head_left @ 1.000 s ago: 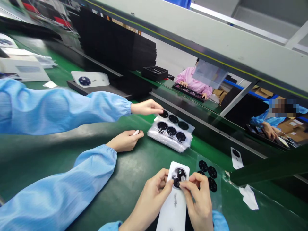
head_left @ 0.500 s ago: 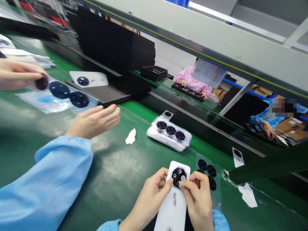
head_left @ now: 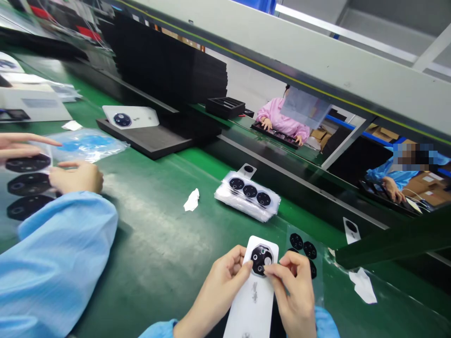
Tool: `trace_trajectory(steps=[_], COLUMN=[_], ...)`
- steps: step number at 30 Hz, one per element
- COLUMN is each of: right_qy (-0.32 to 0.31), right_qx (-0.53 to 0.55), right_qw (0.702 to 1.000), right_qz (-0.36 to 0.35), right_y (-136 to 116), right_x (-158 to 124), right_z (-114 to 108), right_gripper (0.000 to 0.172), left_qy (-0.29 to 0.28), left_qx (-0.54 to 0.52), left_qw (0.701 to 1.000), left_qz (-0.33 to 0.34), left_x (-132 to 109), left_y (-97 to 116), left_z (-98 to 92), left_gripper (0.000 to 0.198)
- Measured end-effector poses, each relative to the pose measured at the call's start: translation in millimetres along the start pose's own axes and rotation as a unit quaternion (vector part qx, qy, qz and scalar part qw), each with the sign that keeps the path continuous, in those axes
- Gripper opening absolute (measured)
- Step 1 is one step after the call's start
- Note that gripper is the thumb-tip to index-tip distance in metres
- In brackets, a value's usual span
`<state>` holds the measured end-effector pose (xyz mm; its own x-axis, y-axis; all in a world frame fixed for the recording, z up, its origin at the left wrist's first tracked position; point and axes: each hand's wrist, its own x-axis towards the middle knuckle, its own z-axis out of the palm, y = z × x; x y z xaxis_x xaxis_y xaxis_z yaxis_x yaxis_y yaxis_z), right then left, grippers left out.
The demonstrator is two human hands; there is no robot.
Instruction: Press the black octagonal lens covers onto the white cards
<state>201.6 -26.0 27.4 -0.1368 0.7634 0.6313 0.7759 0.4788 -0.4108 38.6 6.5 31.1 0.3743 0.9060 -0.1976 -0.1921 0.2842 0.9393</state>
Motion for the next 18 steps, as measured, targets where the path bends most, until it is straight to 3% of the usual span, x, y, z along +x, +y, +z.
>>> trace_trajectory(steps=[6,10,18], right_qy=[-0.006,-0.010,-0.009], right_qx=[0.019,0.022,0.081], right_qw=[0.999,0.999,0.991], right_qz=[0.037,0.025,0.102], right_y=[-1.4,-3.3,-12.8], right_x=[0.1,2.6,12.8], right_z=[1.3,1.6,-0.6], right_gripper=[0.014,0.016,0.015], left_qy=[-0.002,-0.008,-0.024], left_qx=[-0.003,-0.004,-0.029], left_qw=[1.000,1.000,0.999], left_qz=[-0.005,-0.005,-0.035], left_x=[-1.3,-0.9,-1.4], left_y=[-0.4,-0.9,0.5], left_z=[0.0,0.0,1.0], left_gripper=[0.035,0.034,0.033])
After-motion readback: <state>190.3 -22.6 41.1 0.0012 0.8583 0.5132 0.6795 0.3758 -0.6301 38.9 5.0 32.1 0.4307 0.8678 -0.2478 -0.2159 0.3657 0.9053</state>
